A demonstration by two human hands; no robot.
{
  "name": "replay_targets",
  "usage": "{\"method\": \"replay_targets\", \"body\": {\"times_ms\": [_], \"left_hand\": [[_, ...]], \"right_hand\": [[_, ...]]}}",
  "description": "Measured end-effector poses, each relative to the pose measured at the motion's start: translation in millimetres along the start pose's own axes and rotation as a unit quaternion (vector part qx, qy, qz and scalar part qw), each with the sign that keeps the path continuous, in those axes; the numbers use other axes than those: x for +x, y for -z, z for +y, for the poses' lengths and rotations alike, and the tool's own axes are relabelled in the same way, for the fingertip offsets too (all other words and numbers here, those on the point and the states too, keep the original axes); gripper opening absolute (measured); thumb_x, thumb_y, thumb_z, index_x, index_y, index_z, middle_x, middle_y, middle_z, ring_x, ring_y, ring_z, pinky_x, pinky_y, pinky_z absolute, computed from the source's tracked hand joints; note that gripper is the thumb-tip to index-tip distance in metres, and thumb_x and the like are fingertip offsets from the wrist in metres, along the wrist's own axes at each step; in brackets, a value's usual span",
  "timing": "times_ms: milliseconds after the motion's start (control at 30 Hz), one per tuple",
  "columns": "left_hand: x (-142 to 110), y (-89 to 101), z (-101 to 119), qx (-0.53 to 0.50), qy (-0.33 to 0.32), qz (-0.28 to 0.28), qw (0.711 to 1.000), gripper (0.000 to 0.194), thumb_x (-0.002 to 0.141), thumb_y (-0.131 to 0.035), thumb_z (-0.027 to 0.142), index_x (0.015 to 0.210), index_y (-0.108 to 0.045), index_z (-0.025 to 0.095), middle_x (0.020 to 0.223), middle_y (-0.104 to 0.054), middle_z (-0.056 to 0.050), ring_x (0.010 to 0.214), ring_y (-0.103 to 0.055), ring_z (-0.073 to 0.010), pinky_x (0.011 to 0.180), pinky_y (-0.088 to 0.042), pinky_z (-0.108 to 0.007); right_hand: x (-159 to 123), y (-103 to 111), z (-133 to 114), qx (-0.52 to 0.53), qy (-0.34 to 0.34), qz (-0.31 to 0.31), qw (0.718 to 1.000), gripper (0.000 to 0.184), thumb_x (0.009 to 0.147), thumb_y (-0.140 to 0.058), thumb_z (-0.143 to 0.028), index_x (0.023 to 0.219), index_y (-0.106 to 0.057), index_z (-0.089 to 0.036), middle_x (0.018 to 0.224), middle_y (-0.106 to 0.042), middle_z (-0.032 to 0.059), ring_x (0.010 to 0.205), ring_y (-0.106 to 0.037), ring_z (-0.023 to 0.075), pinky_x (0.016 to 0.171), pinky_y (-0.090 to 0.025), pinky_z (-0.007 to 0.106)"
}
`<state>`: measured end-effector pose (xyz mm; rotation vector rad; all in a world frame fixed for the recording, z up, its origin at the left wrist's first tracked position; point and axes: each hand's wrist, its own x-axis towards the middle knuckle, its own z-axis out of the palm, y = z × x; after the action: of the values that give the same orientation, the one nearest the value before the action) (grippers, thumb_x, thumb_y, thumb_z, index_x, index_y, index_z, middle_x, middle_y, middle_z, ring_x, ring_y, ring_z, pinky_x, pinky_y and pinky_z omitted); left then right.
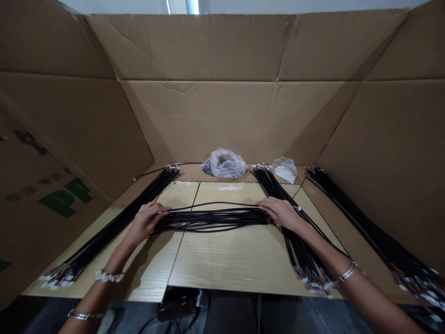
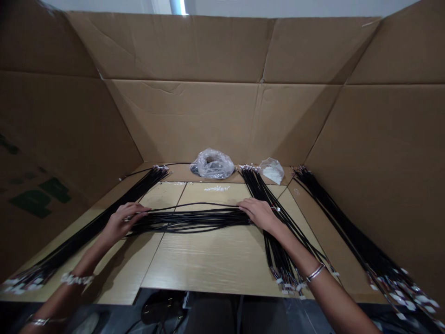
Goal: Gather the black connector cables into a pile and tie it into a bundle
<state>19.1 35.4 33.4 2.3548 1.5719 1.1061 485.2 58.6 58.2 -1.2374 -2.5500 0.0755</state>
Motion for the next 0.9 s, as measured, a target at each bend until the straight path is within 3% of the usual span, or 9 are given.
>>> {"method": "replay_targets", "body": {"times_ms": [133, 267, 400, 533, 700, 900], "left_hand": [[-4, -0.6, 1, -0.046, 0.038, 0.04, 0.997, 0.048, 0.081, -0.056, 0.069, 0.085, -0.075, 0.025, 0.089, -0.075, -0.007, 0.089, -0.066, -0.0235, 0.082, -0.05, -0.036], [-5, -4.5, 9, -0.069, 0.048, 0.041, 0.996, 0.046, 0.081, -0.058, 0.067, 0.083, -0.076, 0.025, 0.091, -0.075, -0.007, 0.093, -0.065, -0.0238, 0.087, -0.051, -0.038], [1, -9.7, 17, -0.07, 0.034, 0.035, 0.996, 0.041, 0.083, -0.058, 0.062, 0.086, -0.076, 0.026, 0.093, -0.075, -0.006, 0.097, -0.065, -0.0242, 0.092, -0.05, -0.04], [6, -11.8, 15, -0.048, 0.021, 0.028, 0.998, 0.043, 0.083, -0.056, 0.065, 0.083, -0.076, 0.026, 0.091, -0.075, -0.006, 0.097, -0.066, -0.0249, 0.092, -0.049, -0.042], [8, -8.3, 13, -0.047, 0.014, 0.001, 0.999, 0.045, 0.083, -0.057, 0.066, 0.085, -0.076, 0.026, 0.089, -0.076, -0.006, 0.096, -0.066, -0.0248, 0.092, -0.049, -0.041], [2, 8.9, 7, -0.086, 0.053, -0.023, 0.995, 0.047, 0.081, -0.06, 0.066, 0.089, -0.076, 0.023, 0.089, -0.076, -0.007, 0.082, -0.069, -0.0213, 0.076, -0.054, -0.031]], "right_hand": [[2, 2, 3, 0.033, -0.011, 0.019, 0.999, 0.032, 0.098, -0.042, -0.023, 0.118, -0.068, -0.02, 0.111, -0.073, 0.0097, 0.105, -0.067, 0.0211, 0.088, -0.053, 0.035], [19, 3, -16, 0.09, -0.012, -0.015, 0.996, 0.036, 0.1, -0.044, -0.032, 0.13, -0.061, -0.022, 0.129, -0.067, 0.008, 0.114, -0.065, 0.0213, 0.096, -0.05, 0.037], [51, -2, -41, 0.092, 0.036, -0.044, 0.994, 0.035, 0.101, -0.043, -0.035, 0.124, -0.066, -0.024, 0.127, -0.069, 0.0052, 0.117, -0.064, 0.0233, 0.097, -0.049, 0.037], [70, -7, -47, 0.079, 0.043, -0.029, 0.996, 0.033, 0.101, -0.042, -0.032, 0.12, -0.068, -0.023, 0.123, -0.071, 0.0052, 0.114, -0.065, 0.0247, 0.093, -0.05, 0.038], [70, -11, -45, 0.091, 0.035, -0.021, 0.995, 0.033, 0.101, -0.043, -0.031, 0.119, -0.069, -0.022, 0.123, -0.071, 0.0067, 0.115, -0.065, 0.0255, 0.094, -0.05, 0.039], [59, -9, -35, 0.124, 0.015, -0.018, 0.992, 0.033, 0.1, -0.044, -0.029, 0.124, -0.066, -0.021, 0.128, -0.068, 0.0074, 0.12, -0.062, 0.0219, 0.1, -0.047, 0.035]]}}
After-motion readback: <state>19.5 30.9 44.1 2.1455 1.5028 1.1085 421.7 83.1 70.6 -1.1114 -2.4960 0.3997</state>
